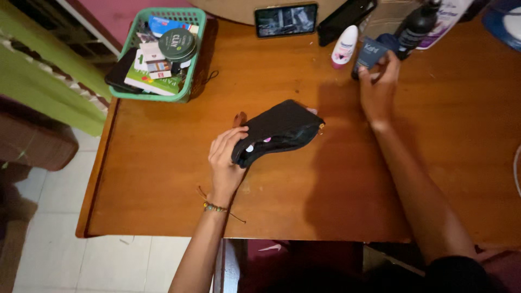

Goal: The person opens a black quilted pouch on a wooden table and takes out several small toiletry bottles and tubes, placing them on the table. They then place the items back into the pouch one at a time, zip the pouch closed, and rest their hands on it.

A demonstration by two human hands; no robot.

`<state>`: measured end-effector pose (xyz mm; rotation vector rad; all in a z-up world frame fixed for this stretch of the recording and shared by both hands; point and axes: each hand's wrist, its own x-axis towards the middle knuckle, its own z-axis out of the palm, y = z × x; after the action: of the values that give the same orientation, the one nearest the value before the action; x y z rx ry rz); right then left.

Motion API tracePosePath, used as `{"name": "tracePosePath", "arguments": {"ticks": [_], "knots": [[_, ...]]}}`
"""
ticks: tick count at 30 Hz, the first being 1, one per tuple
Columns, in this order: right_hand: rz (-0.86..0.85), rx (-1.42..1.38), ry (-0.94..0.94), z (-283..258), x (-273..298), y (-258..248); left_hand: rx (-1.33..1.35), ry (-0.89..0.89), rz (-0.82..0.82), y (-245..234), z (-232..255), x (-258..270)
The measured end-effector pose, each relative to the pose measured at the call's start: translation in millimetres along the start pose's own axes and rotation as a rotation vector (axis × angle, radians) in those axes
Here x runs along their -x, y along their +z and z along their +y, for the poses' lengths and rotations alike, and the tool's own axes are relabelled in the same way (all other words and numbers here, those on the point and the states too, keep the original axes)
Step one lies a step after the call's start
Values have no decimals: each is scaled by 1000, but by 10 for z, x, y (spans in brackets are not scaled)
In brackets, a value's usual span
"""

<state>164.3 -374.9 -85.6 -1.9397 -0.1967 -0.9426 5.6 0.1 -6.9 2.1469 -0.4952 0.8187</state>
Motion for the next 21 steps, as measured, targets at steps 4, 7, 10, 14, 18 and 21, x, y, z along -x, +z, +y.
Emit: {"name": "tracePosePath", "arguments": {"ticks": [4,7,10,14,18,21], "knots": [[-46,154,175,125,-71,40,-13,0,4,6,-6,3],[-18,-19,168,193,-7,22,-10,10,9,21,-23,-7],[-42,-26,275,224,59,-19,-2,11,6,10,-20,0],[-36,-173,51,127,92,-42,-36,11,19,6,11,-11],[-74,-344,289,25,150,-69,-26,34,38,-6,32,-25],[-144,-267,434,73,171,-85,-21,30,33,-26,32,-16]]}}
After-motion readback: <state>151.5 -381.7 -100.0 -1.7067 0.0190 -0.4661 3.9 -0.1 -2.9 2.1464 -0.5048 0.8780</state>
